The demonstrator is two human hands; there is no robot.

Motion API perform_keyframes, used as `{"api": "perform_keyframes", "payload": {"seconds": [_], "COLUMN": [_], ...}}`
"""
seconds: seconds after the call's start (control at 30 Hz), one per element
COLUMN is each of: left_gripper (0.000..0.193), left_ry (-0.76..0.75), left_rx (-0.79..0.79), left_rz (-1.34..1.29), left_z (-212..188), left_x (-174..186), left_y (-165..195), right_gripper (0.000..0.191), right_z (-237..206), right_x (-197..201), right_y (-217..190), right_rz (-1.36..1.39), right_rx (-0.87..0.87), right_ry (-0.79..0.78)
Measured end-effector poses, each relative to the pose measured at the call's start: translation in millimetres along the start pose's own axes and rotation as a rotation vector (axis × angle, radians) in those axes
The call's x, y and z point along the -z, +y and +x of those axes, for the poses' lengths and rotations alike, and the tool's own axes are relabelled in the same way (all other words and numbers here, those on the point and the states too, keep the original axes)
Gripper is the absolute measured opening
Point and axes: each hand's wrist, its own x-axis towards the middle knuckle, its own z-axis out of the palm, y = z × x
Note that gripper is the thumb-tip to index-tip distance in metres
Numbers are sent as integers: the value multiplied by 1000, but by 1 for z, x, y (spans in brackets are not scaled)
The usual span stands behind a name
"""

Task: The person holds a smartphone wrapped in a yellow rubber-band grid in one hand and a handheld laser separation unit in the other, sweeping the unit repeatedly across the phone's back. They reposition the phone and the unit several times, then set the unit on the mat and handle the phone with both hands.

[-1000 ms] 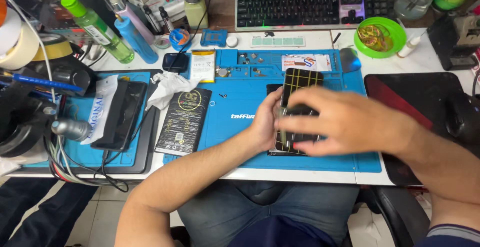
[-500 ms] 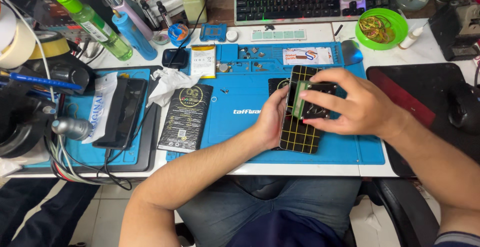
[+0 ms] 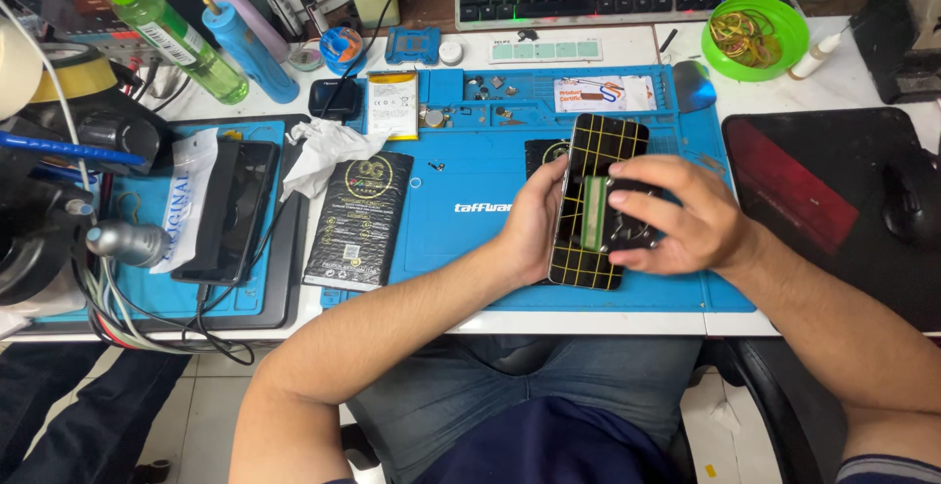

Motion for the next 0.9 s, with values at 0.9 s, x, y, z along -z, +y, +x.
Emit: {"api": "perform_keyframes", "payload": {"seconds": [0.9], "left_gripper": [56], "left_ry": [-61], "left_rx": [-2], "left_rz": [-19], "left_z": [-5], "left_x": [0], "left_y": [-6], "right_gripper": [46], "right_z": [8], "right_x": [2], "right_y": [-7], "right_rz": [42], "right_rx": [102], "right_ry": [-50]}}
